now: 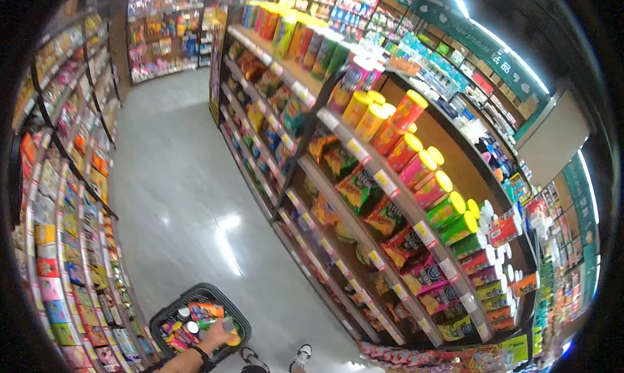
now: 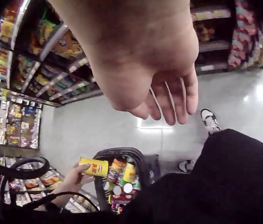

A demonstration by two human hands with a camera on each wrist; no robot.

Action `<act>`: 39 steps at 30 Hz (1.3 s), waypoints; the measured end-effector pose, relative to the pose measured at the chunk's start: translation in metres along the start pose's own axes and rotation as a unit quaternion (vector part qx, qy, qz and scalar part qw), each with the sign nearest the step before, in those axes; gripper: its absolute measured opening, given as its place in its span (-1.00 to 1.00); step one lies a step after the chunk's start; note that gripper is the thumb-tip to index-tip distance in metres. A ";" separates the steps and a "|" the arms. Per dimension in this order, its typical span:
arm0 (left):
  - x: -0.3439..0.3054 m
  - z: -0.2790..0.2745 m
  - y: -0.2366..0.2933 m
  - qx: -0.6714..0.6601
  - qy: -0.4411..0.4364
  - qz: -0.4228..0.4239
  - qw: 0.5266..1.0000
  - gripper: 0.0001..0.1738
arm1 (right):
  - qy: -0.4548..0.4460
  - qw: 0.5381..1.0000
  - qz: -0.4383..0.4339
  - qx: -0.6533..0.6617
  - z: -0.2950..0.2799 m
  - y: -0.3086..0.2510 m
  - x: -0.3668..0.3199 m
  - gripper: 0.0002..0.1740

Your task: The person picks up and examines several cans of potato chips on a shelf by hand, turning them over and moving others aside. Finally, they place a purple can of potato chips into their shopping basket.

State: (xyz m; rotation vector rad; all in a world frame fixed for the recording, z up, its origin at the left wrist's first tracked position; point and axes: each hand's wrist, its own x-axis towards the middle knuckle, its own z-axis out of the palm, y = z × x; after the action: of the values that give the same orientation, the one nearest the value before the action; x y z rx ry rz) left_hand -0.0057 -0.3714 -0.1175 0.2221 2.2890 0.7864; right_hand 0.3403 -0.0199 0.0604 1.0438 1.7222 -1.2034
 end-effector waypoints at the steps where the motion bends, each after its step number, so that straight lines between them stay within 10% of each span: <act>1: -0.009 -0.008 0.021 -0.054 0.009 0.005 0.998 0.00 | 0.010 0.999 -0.017 -0.029 -0.011 -0.018 0.003 -0.54; 4: -0.042 -0.037 0.110 -0.325 -0.069 -0.092 0.939 -0.02 | 0.049 0.983 -0.144 -0.105 -0.045 -0.051 0.024 -0.51; 6: -0.068 -0.064 0.166 -0.579 -0.123 -0.090 0.801 -0.11 | 0.065 0.947 -0.272 -0.158 -0.066 -0.064 0.051 -0.45; 14: -0.167 -0.150 0.379 -0.690 -0.110 0.149 0.700 -0.42 | -0.023 0.862 -0.505 0.050 -0.191 -0.306 -0.098 -0.13; 16: -0.184 -0.157 0.406 -0.700 -0.100 0.137 0.694 -0.41 | -0.150 0.834 -0.515 0.130 -0.207 -0.342 -0.146 -0.06; 21: -0.197 -0.156 0.459 -0.634 -0.031 0.154 0.757 -0.38 | -0.135 0.777 -0.606 0.106 -0.222 -0.365 -0.167 -0.04; 27: -0.276 -0.205 0.529 -0.301 0.269 0.352 0.845 -0.36 | -0.108 0.765 -0.597 0.213 -0.253 -0.359 -0.169 -0.02; 29: -0.316 -0.232 0.557 -0.221 0.043 0.602 0.766 -0.62 | -0.086 0.768 -0.598 0.215 -0.260 -0.358 -0.173 -0.01; 33: -0.335 -0.208 0.628 -0.291 0.102 0.828 0.469 -0.65 | -0.093 0.783 -0.566 0.240 -0.266 -0.362 -0.172 -0.02; 39: -0.321 -0.205 0.666 -0.513 -0.004 0.788 0.342 -0.64 | -0.055 0.805 -0.545 0.226 -0.269 -0.374 -0.154 -0.07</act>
State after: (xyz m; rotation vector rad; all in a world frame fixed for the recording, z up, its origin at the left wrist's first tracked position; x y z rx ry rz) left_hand 0.0560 -0.0516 0.5775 1.8039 0.2559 2.7350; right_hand 0.0154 0.1283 0.3898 0.0717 2.0152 -2.4135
